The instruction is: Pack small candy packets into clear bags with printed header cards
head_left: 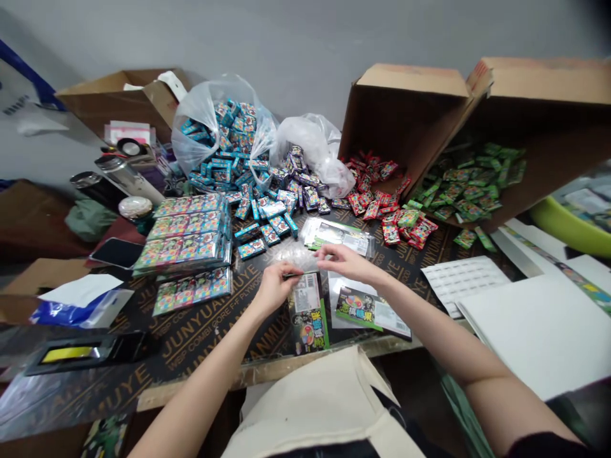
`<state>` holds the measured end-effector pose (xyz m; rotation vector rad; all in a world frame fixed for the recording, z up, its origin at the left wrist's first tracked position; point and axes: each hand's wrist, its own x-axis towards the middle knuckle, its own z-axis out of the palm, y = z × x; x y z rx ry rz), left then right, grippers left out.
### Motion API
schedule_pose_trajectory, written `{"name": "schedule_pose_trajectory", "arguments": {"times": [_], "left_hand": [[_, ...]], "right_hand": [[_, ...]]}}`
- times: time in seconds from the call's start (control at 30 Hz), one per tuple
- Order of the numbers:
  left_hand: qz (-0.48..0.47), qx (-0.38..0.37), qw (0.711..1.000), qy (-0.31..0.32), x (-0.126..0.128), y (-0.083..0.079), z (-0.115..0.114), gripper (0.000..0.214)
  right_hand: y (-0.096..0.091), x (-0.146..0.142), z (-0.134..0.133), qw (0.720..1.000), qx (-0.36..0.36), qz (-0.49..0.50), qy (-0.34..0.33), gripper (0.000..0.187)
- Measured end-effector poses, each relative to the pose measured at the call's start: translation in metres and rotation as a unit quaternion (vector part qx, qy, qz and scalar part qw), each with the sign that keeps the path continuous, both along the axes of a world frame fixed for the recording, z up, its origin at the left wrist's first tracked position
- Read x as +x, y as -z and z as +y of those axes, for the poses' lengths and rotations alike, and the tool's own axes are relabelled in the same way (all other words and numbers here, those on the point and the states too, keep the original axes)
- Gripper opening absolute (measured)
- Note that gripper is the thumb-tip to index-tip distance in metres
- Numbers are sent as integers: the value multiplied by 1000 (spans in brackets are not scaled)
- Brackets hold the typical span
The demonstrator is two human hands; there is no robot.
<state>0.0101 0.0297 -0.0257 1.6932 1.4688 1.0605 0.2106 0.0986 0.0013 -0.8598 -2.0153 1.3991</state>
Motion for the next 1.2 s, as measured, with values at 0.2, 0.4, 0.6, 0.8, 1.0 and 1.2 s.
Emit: {"name": "schedule_pose_trajectory", "arguments": {"times": [0.2, 0.4, 0.6, 0.8, 1.0, 1.2], "left_hand": [[-64, -66, 994, -56, -3, -3, -6, 7], [-4, -39, 998, -52, 1, -9, -11, 11], [43, -30, 995, -84, 7, -5, -12, 21], [105, 27, 993, -41, 5, -3, -13, 17], [275, -4, 961, -19, -26, 9, -12, 31], [487, -3, 873, 28, -32, 28, -16, 38]], "right_hand": [[2, -44, 6, 987, -95, -28, -123, 20], [8, -44, 11, 984, -110, -53, -132, 24], [19, -48, 3, 989, -106, -44, -94, 26], [37, -39, 6, 991, -38, -88, 94, 22], [60, 23, 41, 930, 125, -298, 175, 2], [96, 40, 27, 915, 148, -347, 141, 23]]}}
